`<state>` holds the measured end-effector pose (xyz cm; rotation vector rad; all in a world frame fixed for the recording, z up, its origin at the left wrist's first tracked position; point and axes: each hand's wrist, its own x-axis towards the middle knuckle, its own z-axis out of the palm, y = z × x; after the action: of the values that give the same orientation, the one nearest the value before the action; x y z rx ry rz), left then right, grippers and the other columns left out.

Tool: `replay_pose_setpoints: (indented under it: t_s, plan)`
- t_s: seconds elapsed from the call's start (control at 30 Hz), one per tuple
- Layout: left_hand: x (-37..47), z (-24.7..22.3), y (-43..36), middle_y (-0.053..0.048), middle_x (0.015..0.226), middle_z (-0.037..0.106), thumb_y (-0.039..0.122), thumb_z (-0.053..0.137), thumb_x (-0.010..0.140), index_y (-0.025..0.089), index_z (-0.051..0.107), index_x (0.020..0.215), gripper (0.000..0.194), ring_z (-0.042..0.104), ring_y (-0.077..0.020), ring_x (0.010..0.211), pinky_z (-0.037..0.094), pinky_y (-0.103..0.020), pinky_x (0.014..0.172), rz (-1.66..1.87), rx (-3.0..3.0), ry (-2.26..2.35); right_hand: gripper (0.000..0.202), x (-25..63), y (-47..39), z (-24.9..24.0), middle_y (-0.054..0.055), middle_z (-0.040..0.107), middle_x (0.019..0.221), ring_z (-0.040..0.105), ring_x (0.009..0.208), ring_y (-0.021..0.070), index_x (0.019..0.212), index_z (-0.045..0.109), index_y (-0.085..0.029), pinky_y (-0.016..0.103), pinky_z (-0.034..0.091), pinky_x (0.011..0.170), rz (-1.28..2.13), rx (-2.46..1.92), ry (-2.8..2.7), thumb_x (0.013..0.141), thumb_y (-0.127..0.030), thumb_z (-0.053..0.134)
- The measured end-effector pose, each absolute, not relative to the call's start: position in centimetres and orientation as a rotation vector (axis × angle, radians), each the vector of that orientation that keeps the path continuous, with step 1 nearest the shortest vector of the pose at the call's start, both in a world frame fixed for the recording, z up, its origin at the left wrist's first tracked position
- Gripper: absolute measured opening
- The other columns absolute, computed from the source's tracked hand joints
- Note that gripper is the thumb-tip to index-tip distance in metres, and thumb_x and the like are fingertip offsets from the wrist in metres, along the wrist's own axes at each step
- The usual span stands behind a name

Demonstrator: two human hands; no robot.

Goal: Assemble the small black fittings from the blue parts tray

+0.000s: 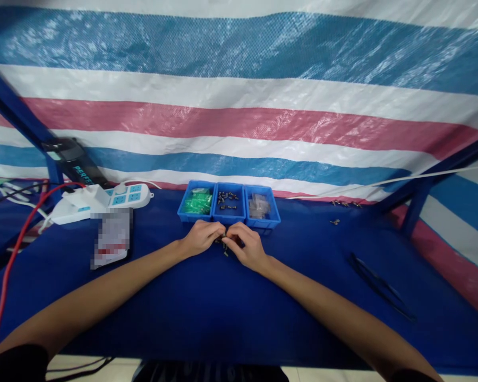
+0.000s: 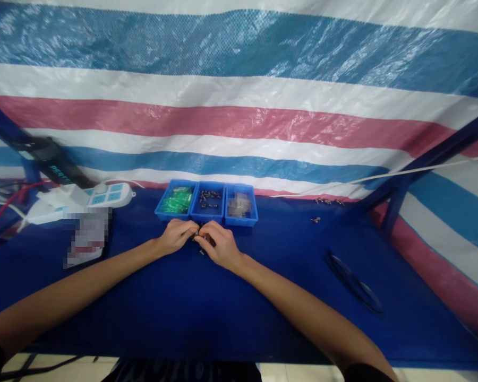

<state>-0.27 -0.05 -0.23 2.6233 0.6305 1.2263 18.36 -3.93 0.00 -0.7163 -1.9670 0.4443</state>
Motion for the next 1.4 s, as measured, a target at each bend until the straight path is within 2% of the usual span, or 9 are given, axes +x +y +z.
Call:
replay_pose_setpoints:
  t_s: [0.27,0.4,0.57,0.63,0.7,0.8,0.9,1.13,1.4]
  plan:
    - [-0.2,0.2,-0.3,0.001,0.062,0.059,0.024,0.042,0.095,0.014,0.058,0.079,0.024,0.054,-0.0072,0.052,0.038,-0.018,0.054,1.257,2.630,0.647,0.007,18.4,-4.2,0.5,0.008,0.059,0.090,0.058,0.078,0.0148,0.089,0.057,-0.017,0.027,0.049,0.067,0.404,-0.678,-1.966,0.089,-0.019,0.051]
    - [-0.2,0.4,-0.4,0.001,0.064,0.061,0.024,0.044,0.094,0.014,0.059,0.081,0.021,0.055,-0.0071,0.053,0.039,-0.018,0.055,1.304,2.618,0.697,0.007,18.5,-4.3,0.7,0.009,0.061,0.096,0.059,0.073,0.0135,0.087,0.058,-0.017,0.028,0.051,0.065,0.433,-0.732,-1.904,0.088,-0.020,0.052]
    - [-0.3,0.4,-0.4,0.000,0.066,0.063,0.022,0.046,0.093,0.013,0.059,0.081,0.020,0.056,-0.0072,0.054,0.041,-0.018,0.055,1.340,2.587,0.730,0.006,18.3,-4.3,0.5,0.007,0.063,0.088,0.060,0.066,0.0123,0.080,0.057,-0.017,0.026,0.051,0.060,0.442,-0.754,-1.798,0.085,-0.021,0.057]
    - [-0.3,0.4,-0.3,0.000,0.065,0.062,0.023,0.047,0.092,0.014,0.059,0.081,0.019,0.056,-0.0072,0.054,0.040,-0.018,0.055,1.344,2.592,0.729,0.005,18.2,-4.2,0.5,0.005,0.063,0.086,0.059,0.061,0.0109,0.087,0.058,-0.017,0.025,0.051,0.058,0.454,-0.775,-1.766,0.085,-0.022,0.057]
    - [-0.3,0.3,-0.3,0.000,0.064,0.062,0.023,0.047,0.092,0.014,0.060,0.082,0.019,0.056,-0.0074,0.053,0.040,-0.018,0.054,1.340,2.597,0.730,0.014,18.2,-4.1,0.5,0.005,0.063,0.089,0.059,0.060,0.0102,0.099,0.058,-0.018,0.025,0.052,0.059,0.459,-0.801,-1.763,0.086,-0.022,0.055]
    - [-0.3,0.3,-0.3,0.000,0.064,0.062,0.024,0.047,0.092,0.014,0.060,0.082,0.019,0.056,-0.0076,0.053,0.041,-0.018,0.054,1.333,2.595,0.731,0.020,18.3,-4.0,0.6,0.008,0.060,0.098,0.061,0.077,0.0145,0.107,0.058,-0.019,0.029,0.052,0.069,0.424,-0.797,-1.805,0.089,-0.021,0.050]
    - [-0.2,0.4,-0.4,0.001,0.063,0.061,0.023,0.047,0.092,0.014,0.060,0.082,0.019,0.055,-0.0073,0.052,0.041,-0.018,0.054,1.341,2.594,0.725,0.018,18.4,-3.8,0.6,0.009,0.059,0.098,0.060,0.089,0.0176,0.103,0.059,-0.018,0.031,0.052,0.076,0.431,-0.791,-1.848,0.092,-0.020,0.046]
    - [-0.1,0.6,-0.5,0.000,0.064,0.063,0.023,0.047,0.092,0.014,0.061,0.082,0.019,0.057,-0.0072,0.053,0.041,-0.018,0.054,1.342,2.583,0.715,0.020,18.4,-3.5,0.0,0.005,0.057,0.081,0.056,0.062,0.0121,0.096,0.058,-0.018,0.028,0.052,0.064,0.546,-0.814,-1.885,0.095,-0.025,0.040]
    - [-0.1,0.5,-0.5,0.000,0.065,0.064,0.022,0.049,0.091,0.015,0.061,0.082,0.017,0.058,-0.0077,0.054,0.042,-0.018,0.054,1.362,2.584,0.713,0.019,18.3,-3.2,-0.7,0.009,0.061,0.097,0.061,0.079,0.0166,0.104,0.063,-0.020,0.031,0.054,0.068,0.503,-0.777,-1.868,0.091,-0.023,0.049]
